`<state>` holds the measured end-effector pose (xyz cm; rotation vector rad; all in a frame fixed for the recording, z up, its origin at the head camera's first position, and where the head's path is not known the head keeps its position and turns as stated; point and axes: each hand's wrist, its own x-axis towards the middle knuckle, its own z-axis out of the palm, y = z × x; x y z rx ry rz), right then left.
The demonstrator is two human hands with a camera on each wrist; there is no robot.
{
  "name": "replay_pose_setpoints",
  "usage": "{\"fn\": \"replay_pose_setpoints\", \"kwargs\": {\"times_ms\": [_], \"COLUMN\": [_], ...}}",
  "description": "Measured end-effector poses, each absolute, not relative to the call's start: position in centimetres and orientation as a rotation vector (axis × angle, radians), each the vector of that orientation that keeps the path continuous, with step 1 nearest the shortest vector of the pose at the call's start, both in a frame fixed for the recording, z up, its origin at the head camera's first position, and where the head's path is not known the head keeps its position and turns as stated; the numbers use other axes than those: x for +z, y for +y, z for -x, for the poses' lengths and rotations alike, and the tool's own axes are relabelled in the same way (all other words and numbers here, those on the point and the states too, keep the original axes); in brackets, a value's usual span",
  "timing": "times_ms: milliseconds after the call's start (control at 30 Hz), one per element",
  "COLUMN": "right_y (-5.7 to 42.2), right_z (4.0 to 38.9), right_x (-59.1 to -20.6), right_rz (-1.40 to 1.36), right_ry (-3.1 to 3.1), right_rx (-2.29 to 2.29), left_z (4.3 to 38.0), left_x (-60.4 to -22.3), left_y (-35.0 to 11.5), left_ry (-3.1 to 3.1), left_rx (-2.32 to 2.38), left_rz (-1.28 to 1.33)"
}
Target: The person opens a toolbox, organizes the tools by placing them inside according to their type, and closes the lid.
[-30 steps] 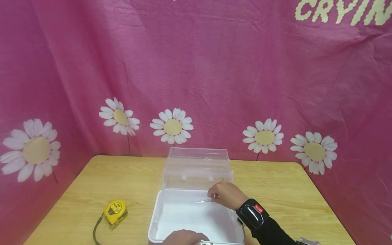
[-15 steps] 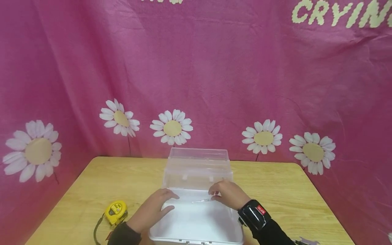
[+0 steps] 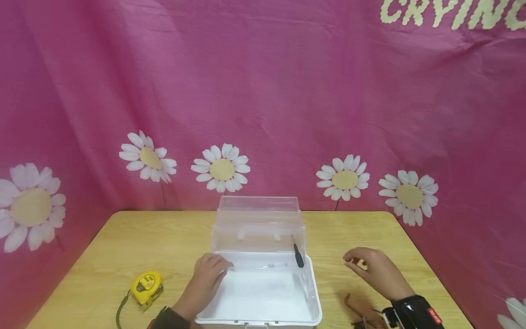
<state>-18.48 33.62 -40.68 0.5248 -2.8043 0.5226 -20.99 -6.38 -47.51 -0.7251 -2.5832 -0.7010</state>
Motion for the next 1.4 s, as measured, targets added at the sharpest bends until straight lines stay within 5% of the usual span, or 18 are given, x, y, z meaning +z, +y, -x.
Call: {"fn": "replay_pose_setpoints", "kwargs": {"times_ms": [333, 600, 1400], "right_y": [41.7, 44.9, 43.9], "right_z": [17.1, 16.4, 15.5], "right_x": [-46.6, -47.9, -48.2], "right_rz": [-0.492, -0.480, -0.608], "right_ry": [-3.240, -3.310, -3.245], "right_rx": [0.632, 0.626, 0.719], "left_z": [20.9, 20.9, 20.8], "left_x": [-48.3, -48.4, -48.5], "left_y": [-6.4, -6.2, -6.4], "left_ry": [-2.473, -2.453, -2.443], "left_rx": [-0.646, -0.683, -0.760], "left_rz": [0.662, 0.610, 0.658]}}
